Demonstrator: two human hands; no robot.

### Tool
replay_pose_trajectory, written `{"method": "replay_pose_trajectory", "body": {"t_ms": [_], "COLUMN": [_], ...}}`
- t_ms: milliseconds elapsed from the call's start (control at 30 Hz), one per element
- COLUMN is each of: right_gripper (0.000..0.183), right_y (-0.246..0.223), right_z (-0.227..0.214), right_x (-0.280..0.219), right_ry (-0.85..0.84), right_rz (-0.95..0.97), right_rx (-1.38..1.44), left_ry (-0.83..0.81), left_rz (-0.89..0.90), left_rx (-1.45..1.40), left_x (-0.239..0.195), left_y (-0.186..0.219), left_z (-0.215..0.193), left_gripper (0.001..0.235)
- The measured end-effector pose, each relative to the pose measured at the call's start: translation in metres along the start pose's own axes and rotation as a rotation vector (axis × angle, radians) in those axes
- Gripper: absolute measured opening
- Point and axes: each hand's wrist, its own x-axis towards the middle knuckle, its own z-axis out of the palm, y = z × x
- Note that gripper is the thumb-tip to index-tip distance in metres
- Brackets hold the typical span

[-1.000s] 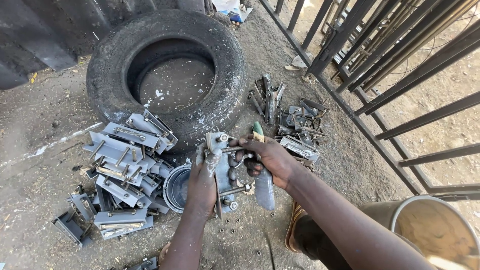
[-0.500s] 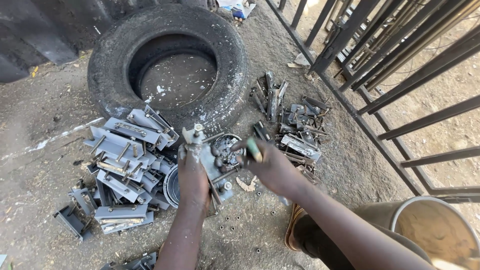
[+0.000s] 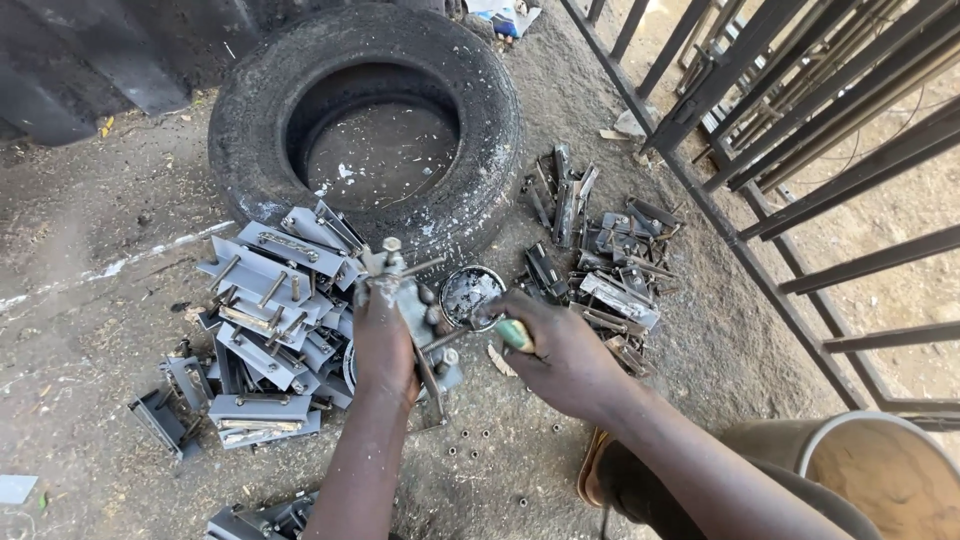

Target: The person is painting various metal fabrication parts using a paintbrush and grey paint.

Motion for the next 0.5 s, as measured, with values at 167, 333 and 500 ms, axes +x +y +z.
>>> {"method": "replay_pose_trajectory", "body": {"t_ms": [167,333,500], "right_gripper": [0.031,0.037,0.021], "right_y": [0.021,0.006,0.029], "right_z": [0.007,0.000,0.015], "right_x": [0.008,0.009,0.007], "right_ry": [0.009,0.006,0.059], "right_rz": [-0.146,-0.096,0.010], "right_rx": [0.020,-0.003,0.177], "left_ry": [-0.008,-0.059,-0.034], "left_rz": [-0.012,-0.067,-0.018], "left_rx": [0.077,0.072,0.052], "left_x": [-0.010,-0.002,-0.001], "left_y": [0.014,0.008,0.011], "left_z": [0.008,0.004,0.010], "left_gripper": [0.025,0.037,0.036]}}
